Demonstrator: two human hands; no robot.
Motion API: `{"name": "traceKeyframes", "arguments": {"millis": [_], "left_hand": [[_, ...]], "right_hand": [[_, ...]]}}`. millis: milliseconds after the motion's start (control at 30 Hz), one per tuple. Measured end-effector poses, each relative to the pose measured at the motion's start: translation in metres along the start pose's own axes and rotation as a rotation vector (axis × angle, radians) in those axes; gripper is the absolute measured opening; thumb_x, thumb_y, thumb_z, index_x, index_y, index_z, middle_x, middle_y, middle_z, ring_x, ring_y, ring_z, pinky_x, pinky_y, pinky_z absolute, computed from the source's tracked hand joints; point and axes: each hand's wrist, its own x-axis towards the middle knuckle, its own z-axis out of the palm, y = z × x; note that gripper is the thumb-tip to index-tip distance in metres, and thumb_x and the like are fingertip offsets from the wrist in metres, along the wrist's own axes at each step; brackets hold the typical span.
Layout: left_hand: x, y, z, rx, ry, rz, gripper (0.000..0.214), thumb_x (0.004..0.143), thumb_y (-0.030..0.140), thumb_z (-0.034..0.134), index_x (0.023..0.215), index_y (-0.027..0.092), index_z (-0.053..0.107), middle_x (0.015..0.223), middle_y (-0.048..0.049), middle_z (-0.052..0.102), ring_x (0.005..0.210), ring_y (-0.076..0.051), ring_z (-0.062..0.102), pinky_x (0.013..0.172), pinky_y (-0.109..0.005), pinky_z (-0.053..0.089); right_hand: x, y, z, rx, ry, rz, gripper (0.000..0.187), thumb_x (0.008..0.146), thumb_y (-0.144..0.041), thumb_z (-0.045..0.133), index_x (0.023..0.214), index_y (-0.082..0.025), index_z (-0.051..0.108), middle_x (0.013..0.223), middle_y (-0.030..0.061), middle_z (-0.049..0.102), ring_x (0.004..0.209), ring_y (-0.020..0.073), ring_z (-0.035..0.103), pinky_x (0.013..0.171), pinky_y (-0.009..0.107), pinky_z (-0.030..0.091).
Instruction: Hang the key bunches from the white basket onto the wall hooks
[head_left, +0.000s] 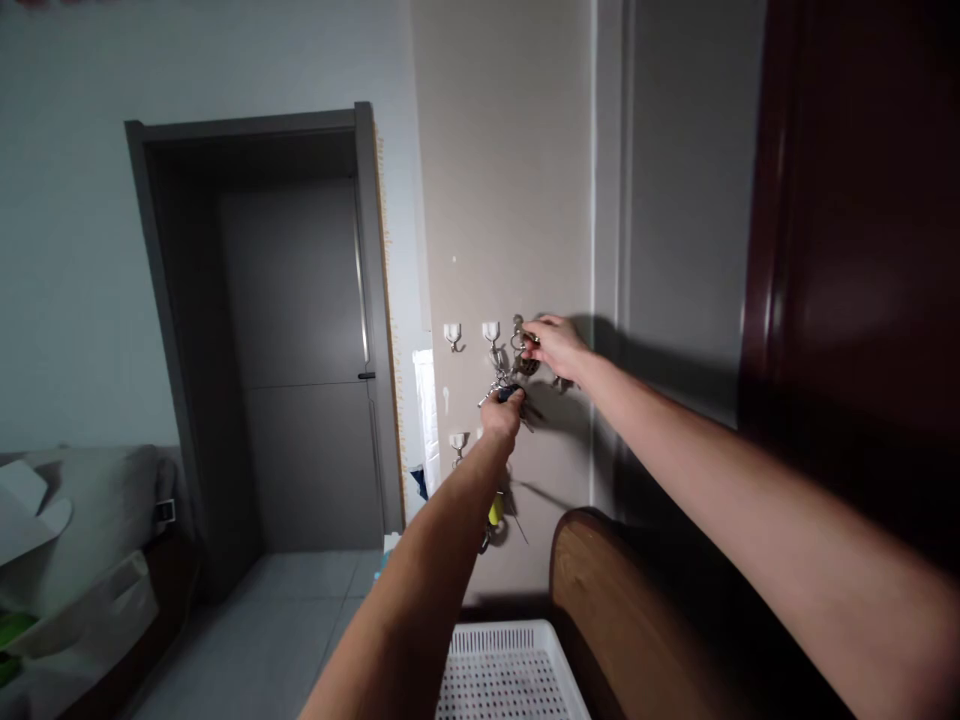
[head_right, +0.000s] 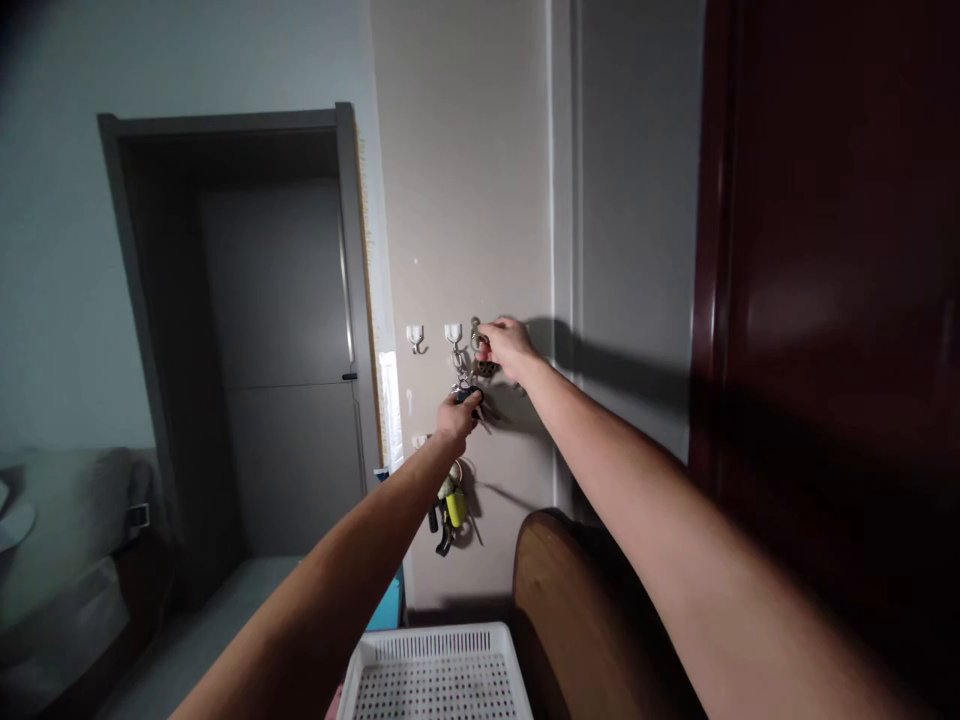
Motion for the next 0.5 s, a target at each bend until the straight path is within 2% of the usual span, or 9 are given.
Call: {"name": "traceKeyframes", "arguments": {"millis": [67, 200, 267, 333, 400, 433, 467, 500], "left_hand": [[0.001, 0.007, -0.008, -0.020, 0.011, 0.024, 0.021, 0.057, 0.023, 0.053, 0.074, 0.011, 0.055, 0.059, -0.0015, 0.055, 0.051, -0.007, 0.047, 0.052, -0.020, 0.037], [0.006, 0.039, -0.034, -0.064, 0.044, 0.109, 0.021, 0.054, 0.021, 0.056, 0.073, 0.010, 0.055, 0.062, -0.0020, 0.055, 0.055, -0.008, 0.048, 0.058, -0.021, 0.038], [0.012, 0.061, -0.042, -0.109, 0.032, 0.156, 0.022, 0.055, 0.021, 0.056, 0.073, 0.010, 0.054, 0.060, -0.0010, 0.054, 0.054, -0.007, 0.047, 0.058, -0.022, 0.037], [0.019, 0.084, -0.042, -0.167, 0.010, 0.202, 0.021, 0.056, 0.022, 0.055, 0.073, 0.010, 0.053, 0.058, 0.0004, 0.051, 0.051, -0.006, 0.046, 0.057, -0.022, 0.037], [0.025, 0.105, -0.035, -0.229, -0.026, 0.271, 0.021, 0.057, 0.023, 0.054, 0.073, 0.010, 0.052, 0.058, 0.0012, 0.050, 0.052, -0.005, 0.045, 0.058, -0.021, 0.036], [0.026, 0.114, -0.030, -0.257, -0.047, 0.306, 0.021, 0.058, 0.024, 0.054, 0.074, 0.010, 0.052, 0.058, 0.0012, 0.050, 0.053, -0.005, 0.045, 0.059, -0.021, 0.036], [0.027, 0.121, -0.025, -0.282, -0.068, 0.340, 0.021, 0.059, 0.024, 0.053, 0.075, 0.010, 0.051, 0.059, 0.0010, 0.050, 0.054, -0.005, 0.045, 0.059, -0.021, 0.036], [0.025, 0.128, -0.021, -0.297, -0.090, 0.365, 0.022, 0.060, 0.025, 0.053, 0.076, 0.010, 0.051, 0.060, 0.0007, 0.050, 0.054, -0.005, 0.045, 0.060, -0.021, 0.036]], "right_hand": [[-0.007, 0.002, -0.004, -0.033, -0.093, 0.033, 0.012, 0.063, -0.008, 0.045, 0.054, -0.013, 0.040, 0.041, -0.0057, 0.042, 0.032, 0.0032, 0.038, 0.034, 0.018, 0.038], [-0.034, 0.025, -0.021, 0.000, -0.067, 0.105, 0.010, 0.061, -0.011, 0.046, 0.054, -0.015, 0.039, 0.043, -0.0060, 0.043, 0.034, 0.0038, 0.039, 0.037, 0.020, 0.039], [-0.051, 0.045, -0.028, -0.010, -0.104, 0.173, 0.008, 0.060, -0.013, 0.047, 0.055, -0.015, 0.041, 0.043, -0.0056, 0.045, 0.033, 0.0043, 0.040, 0.037, 0.020, 0.039], [-0.075, 0.070, -0.031, -0.078, -0.219, 0.248, 0.006, 0.058, -0.017, 0.047, 0.053, -0.016, 0.043, 0.041, -0.0050, 0.045, 0.032, 0.0053, 0.040, 0.035, 0.020, 0.036], [-0.107, 0.101, -0.030, -0.190, -0.423, 0.324, 0.009, 0.055, -0.020, 0.048, 0.047, -0.019, 0.044, 0.037, -0.0049, 0.044, 0.030, 0.0057, 0.039, 0.032, 0.019, 0.032], [-0.126, 0.118, -0.029, -0.275, -0.544, 0.385, 0.009, 0.054, -0.021, 0.049, 0.046, -0.020, 0.045, 0.035, -0.0048, 0.043, 0.030, 0.0065, 0.039, 0.031, 0.020, 0.031], [-0.145, 0.134, -0.027, -0.320, -0.609, 0.440, 0.006, 0.053, -0.022, 0.048, 0.047, -0.023, 0.046, 0.034, -0.0053, 0.044, 0.029, 0.0066, 0.039, 0.031, 0.020, 0.030], [-0.165, 0.151, -0.026, -0.377, -0.656, 0.556, 0.006, 0.050, -0.021, 0.049, 0.046, -0.024, 0.046, 0.032, -0.0059, 0.042, 0.029, 0.0071, 0.038, 0.031, 0.020, 0.029]]}}
